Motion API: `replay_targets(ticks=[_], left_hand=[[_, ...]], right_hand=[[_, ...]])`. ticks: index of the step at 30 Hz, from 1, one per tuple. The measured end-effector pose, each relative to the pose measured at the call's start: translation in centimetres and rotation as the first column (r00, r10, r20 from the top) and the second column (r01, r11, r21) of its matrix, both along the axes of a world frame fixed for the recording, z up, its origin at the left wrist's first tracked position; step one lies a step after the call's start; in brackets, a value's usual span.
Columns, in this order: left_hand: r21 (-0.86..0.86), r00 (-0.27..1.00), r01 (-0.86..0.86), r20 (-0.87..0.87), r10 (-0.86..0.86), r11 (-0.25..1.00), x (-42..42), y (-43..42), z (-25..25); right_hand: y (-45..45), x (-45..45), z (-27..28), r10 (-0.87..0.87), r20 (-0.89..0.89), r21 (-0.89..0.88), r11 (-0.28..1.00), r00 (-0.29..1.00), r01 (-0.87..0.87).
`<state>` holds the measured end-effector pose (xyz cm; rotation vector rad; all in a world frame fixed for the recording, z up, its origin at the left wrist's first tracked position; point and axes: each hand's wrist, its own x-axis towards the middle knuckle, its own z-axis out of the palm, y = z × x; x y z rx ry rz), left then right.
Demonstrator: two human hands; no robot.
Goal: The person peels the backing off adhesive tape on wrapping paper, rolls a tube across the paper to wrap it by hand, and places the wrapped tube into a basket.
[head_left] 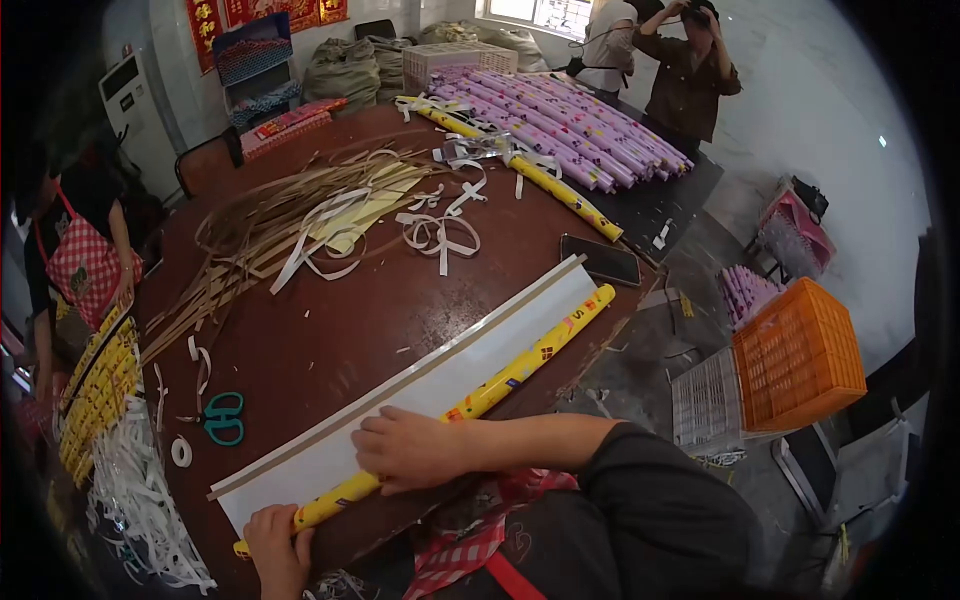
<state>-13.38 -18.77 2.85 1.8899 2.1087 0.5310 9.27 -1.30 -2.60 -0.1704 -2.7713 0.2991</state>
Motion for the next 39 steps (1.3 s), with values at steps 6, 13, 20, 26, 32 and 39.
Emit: replay_targets(ticks=[6,13,20,26,32,39], left_hand=[[-0.046,0.999,0.02,-0.023,-0.022,0.999,-0.3,1.3,1.5],[0.079,0.988,0.115,-0.114,-0.106,0.99,1.2,2.0,-1.6],[0.179,0.977,0.18,-0.146,-0.155,0.967,4.8,4.5,-3.6],[0.095,0.986,0.155,-0.078,-0.147,0.983,4.8,3.7,-3.1],[0.083,0.986,0.141,-0.1,-0.133,0.986,5.0,3.0,-2.3],[0.089,0.983,0.103,-0.162,-0.088,0.991,4.9,2.8,-2.5]], right_hand=[[2.1,7.1,-0.3,-0.202,-0.09,0.071,0.975,0.975,0.209],[2.6,6.9,-0.6,-0.156,-0.082,0.051,0.986,0.984,0.16],[2.4,6.8,-0.9,-0.173,-0.119,-0.001,0.985,0.978,0.174],[1.3,7.1,-0.5,-0.201,-0.133,-0.004,0.979,0.971,0.202],[0.8,7.9,0.0,-0.258,-0.091,0.073,0.962,0.962,0.264],[1.3,8.1,0.4,-0.243,-0.051,-0.033,0.97,0.969,0.241]])
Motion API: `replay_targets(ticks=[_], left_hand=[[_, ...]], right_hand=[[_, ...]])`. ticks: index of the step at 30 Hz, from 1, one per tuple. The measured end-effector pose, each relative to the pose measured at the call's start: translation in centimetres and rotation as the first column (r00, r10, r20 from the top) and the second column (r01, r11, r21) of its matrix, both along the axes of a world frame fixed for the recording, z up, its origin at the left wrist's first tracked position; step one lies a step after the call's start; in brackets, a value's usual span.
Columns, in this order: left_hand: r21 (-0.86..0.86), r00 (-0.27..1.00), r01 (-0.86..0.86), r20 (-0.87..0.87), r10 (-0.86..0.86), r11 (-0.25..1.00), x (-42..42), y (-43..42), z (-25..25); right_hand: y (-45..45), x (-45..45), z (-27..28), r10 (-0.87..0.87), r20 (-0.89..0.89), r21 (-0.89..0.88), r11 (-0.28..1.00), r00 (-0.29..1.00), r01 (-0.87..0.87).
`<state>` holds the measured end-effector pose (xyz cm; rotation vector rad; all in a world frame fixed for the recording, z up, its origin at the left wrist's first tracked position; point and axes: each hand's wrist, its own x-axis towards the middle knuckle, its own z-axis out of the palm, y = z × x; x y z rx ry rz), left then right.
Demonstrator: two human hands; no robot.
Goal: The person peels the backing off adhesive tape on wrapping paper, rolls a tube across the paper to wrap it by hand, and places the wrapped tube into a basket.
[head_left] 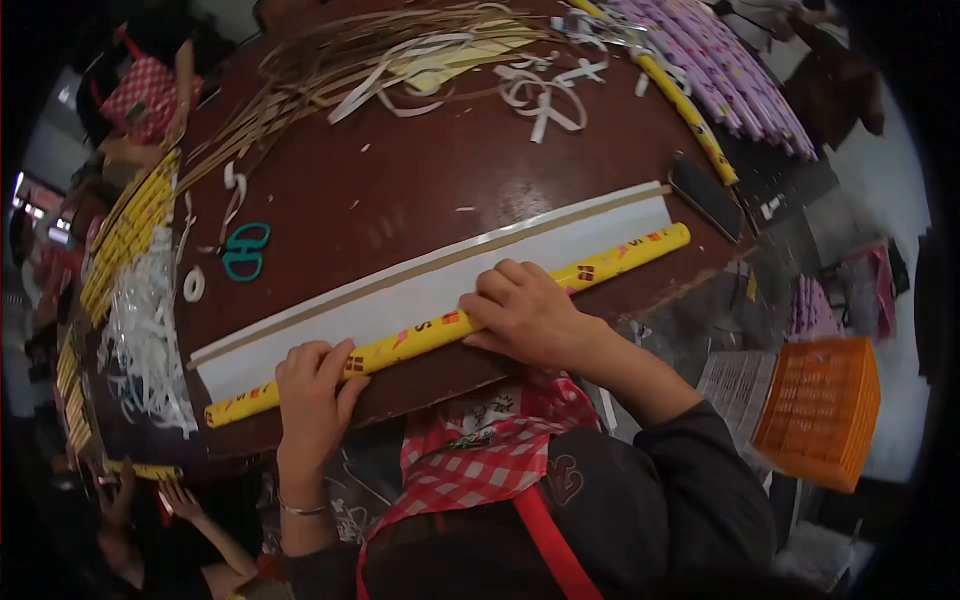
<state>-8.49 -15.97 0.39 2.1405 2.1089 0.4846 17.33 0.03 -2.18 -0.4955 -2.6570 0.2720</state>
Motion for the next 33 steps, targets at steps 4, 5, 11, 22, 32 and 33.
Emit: replay_targets(ticks=[4,5,11,22,32,33], left_hand=[[0.113,0.996,-0.085,0.014,0.084,0.99,0.2,-0.3,-0.9],[0.131,0.998,-0.059,0.033,0.055,0.99,0.0,-0.5,-1.3],[0.219,0.998,-0.034,0.05,0.024,0.975,-0.3,-1.2,-1.6],[0.145,0.991,0.008,0.131,-0.027,0.989,-1.6,-1.1,-2.1],[0.23,0.991,-0.037,0.133,0.007,0.972,-2.3,-0.4,-2.8],[0.231,0.991,-0.044,0.134,0.013,0.972,-2.5,-0.5,-2.6]], right_hand=[[0.1,-0.1,0.9,0.059,0.051,-0.031,0.998,0.997,-0.058],[0.2,-0.3,0.7,0.033,0.054,-0.029,0.999,0.998,-0.032],[0.3,-0.4,1.4,0.067,0.059,0.02,0.997,0.996,-0.068],[0.8,-0.4,0.8,0.052,0.066,-0.014,0.999,0.996,-0.051],[1.6,-0.9,1.3,0.057,0.105,-0.033,0.998,0.993,-0.054],[1.7,-0.7,1.2,0.064,0.106,-0.033,0.998,0.992,-0.06]])
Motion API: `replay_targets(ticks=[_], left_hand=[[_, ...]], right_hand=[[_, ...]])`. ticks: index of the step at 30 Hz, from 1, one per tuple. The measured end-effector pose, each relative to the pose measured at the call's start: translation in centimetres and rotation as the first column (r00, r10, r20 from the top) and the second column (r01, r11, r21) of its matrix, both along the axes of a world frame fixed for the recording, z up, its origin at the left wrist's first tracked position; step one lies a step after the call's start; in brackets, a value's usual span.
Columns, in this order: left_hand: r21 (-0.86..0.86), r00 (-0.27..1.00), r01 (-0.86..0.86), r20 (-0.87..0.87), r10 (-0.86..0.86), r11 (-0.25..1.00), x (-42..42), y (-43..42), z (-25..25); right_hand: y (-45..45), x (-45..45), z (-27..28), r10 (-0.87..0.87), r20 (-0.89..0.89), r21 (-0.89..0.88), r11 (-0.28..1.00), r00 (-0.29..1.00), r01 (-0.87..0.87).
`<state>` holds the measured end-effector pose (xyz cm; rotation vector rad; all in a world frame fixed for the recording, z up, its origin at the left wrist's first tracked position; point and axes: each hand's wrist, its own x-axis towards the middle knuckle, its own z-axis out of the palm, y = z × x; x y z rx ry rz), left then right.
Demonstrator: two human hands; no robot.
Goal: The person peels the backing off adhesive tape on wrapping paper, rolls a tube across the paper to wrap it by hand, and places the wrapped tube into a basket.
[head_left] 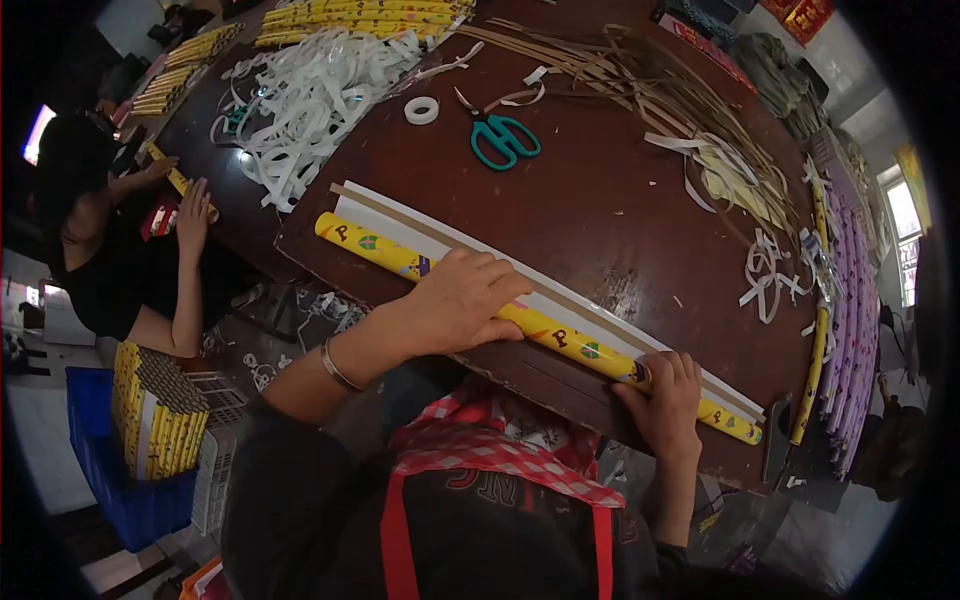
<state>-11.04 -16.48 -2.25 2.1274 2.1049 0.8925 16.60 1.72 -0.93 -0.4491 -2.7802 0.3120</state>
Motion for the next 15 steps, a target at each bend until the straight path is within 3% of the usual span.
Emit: replay_targets(ticks=[2,9,12,15], left_hand=[[-0.11,0.995,0.096,0.03,-0.094,0.989,-0.35,-0.2,0.52],[-0.093,0.997,0.004,-0.076,-0.011,0.996,0.27,-0.38,0.04],[-0.03,0.997,-0.038,-0.072,0.036,0.999,-0.01,-0.22,-0.08],[-0.032,0.998,0.023,-0.063,-0.025,0.999,-0.47,-0.2,0.08]], right_hand=[[0.15,0.22,-0.02,0.014,0.049,-0.011,1.0,0.999,-0.014],[-0.01,-0.14,0.48,0.018,0.029,0.1,0.995,0.999,-0.02],[0.21,0.06,0.25,-0.001,0.059,0.073,0.997,0.998,-0.003],[0.69,0.36,0.26,0.025,0.109,0.018,0.999,0.994,-0.027]])
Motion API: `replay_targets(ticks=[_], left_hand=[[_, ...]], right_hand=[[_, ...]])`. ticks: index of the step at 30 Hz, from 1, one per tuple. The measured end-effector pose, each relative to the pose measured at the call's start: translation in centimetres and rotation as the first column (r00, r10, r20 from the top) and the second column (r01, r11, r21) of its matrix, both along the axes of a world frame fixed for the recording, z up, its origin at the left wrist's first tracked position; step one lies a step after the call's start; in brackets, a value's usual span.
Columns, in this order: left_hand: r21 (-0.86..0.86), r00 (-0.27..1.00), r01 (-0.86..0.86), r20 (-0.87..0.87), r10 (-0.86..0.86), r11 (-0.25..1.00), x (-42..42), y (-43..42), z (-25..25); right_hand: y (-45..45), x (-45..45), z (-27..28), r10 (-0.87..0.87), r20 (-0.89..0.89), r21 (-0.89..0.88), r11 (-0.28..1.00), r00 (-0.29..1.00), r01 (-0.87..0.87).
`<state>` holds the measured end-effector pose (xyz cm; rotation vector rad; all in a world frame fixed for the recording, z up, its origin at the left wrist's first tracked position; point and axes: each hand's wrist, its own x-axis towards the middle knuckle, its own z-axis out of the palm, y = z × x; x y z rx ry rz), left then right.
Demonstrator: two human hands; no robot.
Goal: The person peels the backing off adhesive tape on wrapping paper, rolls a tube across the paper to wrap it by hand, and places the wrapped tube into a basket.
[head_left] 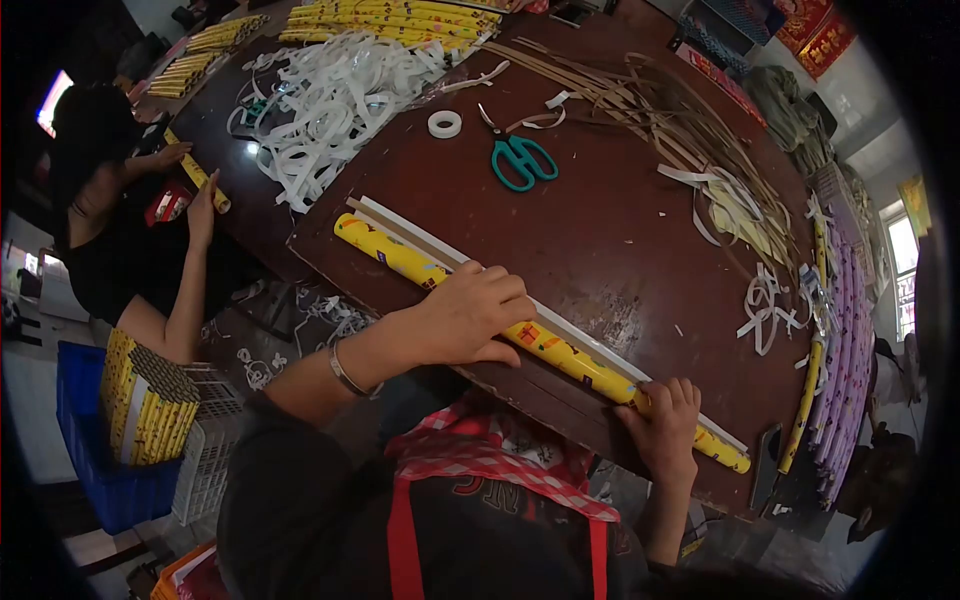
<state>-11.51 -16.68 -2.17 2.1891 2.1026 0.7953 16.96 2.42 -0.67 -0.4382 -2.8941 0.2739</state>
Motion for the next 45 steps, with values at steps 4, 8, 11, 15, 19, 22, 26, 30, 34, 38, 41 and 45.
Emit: replay_targets(ticks=[4,8,11,15,19,22,26,30,34,38,41,45], left_hand=[[-0.024,0.999,0.036,0.018,-0.036,0.999,-0.5,-0.1,0.4],[-0.039,0.999,0.009,0.052,-0.007,0.999,-0.5,0.0,0.0],[-0.088,0.998,0.03,0.049,-0.026,0.996,-0.6,0.0,0.1],[-0.014,0.999,0.029,0.039,-0.029,0.999,-0.8,-0.2,0.3],[-0.028,1.0,-0.006,0.016,0.007,1.0,-0.5,-0.5,0.3],[-0.046,0.999,-0.034,0.015,0.035,0.998,-0.6,-0.5,0.3],[-0.062,0.999,-0.052,-0.019,0.051,0.997,-0.4,-0.6,-0.1],[0.029,0.997,-0.072,-0.008,0.072,0.997,-0.3,-0.9,0.2],[-0.04,0.997,-0.071,-0.017,0.07,0.997,-0.4,-0.9,-0.1],[-0.068,0.997,-0.071,-0.041,0.069,0.995,-0.2,-0.9,-0.4],[0.107,0.997,-0.071,0.025,0.069,0.992,-0.2,-0.9,-0.7],[-0.009,0.999,-0.045,-0.007,0.045,0.999,-0.3,-1.3,-0.1]], right_hand=[[-0.3,-0.3,0.4,0.02,-0.056,0.077,0.997,0.998,-0.015],[-0.7,-0.3,0.2,-0.019,-0.083,0.083,0.996,0.996,0.026],[-0.1,0.0,-0.3,0.008,-0.079,0.048,0.999,0.997,-0.004],[-0.1,-0.4,0.2,0.016,-0.073,0.081,0.997,0.997,-0.01],[-0.2,-0.5,0.2,-0.003,-0.089,0.095,0.995,0.996,0.011],[0.1,-0.3,-0.3,0.0,-0.113,0.076,0.997,0.994,0.008],[0.2,-0.1,-0.2,0.026,-0.101,0.071,0.997,0.995,-0.019],[0.3,-0.2,-0.1,0.036,-0.097,0.12,0.992,0.995,-0.025],[0.0,-0.4,0.2,0.02,-0.072,0.121,0.993,0.997,-0.011],[-0.1,-0.3,0.2,0.009,-0.044,0.102,0.995,0.999,-0.004],[-0.2,-0.3,0.8,-0.008,-0.011,0.076,0.997,1.0,0.008],[0.0,-0.2,1.0,-0.002,0.009,0.017,1.0,1.0,0.002]])
